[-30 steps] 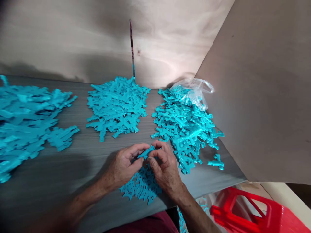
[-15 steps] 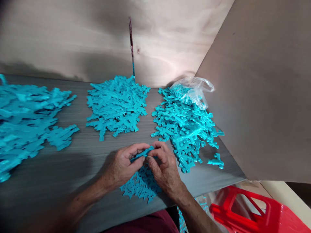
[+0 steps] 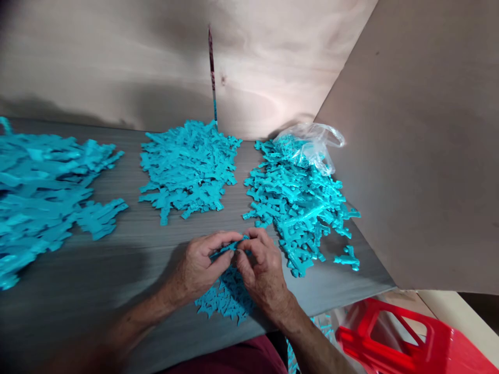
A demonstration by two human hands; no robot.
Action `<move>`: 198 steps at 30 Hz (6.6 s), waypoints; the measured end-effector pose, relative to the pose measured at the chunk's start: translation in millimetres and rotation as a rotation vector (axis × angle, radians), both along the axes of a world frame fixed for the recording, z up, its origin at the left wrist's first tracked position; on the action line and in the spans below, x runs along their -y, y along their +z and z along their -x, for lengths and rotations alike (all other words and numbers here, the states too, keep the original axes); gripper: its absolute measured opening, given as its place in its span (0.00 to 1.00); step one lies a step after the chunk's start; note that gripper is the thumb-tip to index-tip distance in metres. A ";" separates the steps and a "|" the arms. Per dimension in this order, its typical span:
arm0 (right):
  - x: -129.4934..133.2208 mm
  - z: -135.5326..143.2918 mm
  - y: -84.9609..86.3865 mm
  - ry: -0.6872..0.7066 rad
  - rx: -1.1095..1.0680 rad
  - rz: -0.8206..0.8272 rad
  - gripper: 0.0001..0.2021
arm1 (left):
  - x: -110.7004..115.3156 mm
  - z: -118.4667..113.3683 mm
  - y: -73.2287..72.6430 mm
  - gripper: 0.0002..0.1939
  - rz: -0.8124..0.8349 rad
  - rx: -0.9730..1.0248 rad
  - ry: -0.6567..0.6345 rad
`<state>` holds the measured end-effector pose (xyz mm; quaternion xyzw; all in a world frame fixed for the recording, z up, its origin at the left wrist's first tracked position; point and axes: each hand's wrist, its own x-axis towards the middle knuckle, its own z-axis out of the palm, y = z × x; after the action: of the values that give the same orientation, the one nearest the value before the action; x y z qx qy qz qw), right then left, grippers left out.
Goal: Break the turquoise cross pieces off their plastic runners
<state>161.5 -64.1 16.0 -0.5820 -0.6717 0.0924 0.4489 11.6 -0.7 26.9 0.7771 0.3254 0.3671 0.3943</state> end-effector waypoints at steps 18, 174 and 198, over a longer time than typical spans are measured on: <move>-2.0 3.1 -0.3 -0.010 0.052 -0.124 0.06 | -0.2 -0.9 0.2 0.17 -0.046 0.077 0.042; 3.0 24.2 0.3 -0.212 -0.117 -0.150 0.07 | 3.0 -0.9 5.7 0.15 0.269 0.268 0.152; 5.3 11.8 3.0 -0.163 -0.193 -0.082 0.08 | 4.8 -1.0 6.6 0.19 0.534 0.359 0.069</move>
<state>149.6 -69.3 19.0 -0.6042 -0.5791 0.0837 0.5410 12.6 -5.6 33.5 0.5577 0.3617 0.4129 0.6227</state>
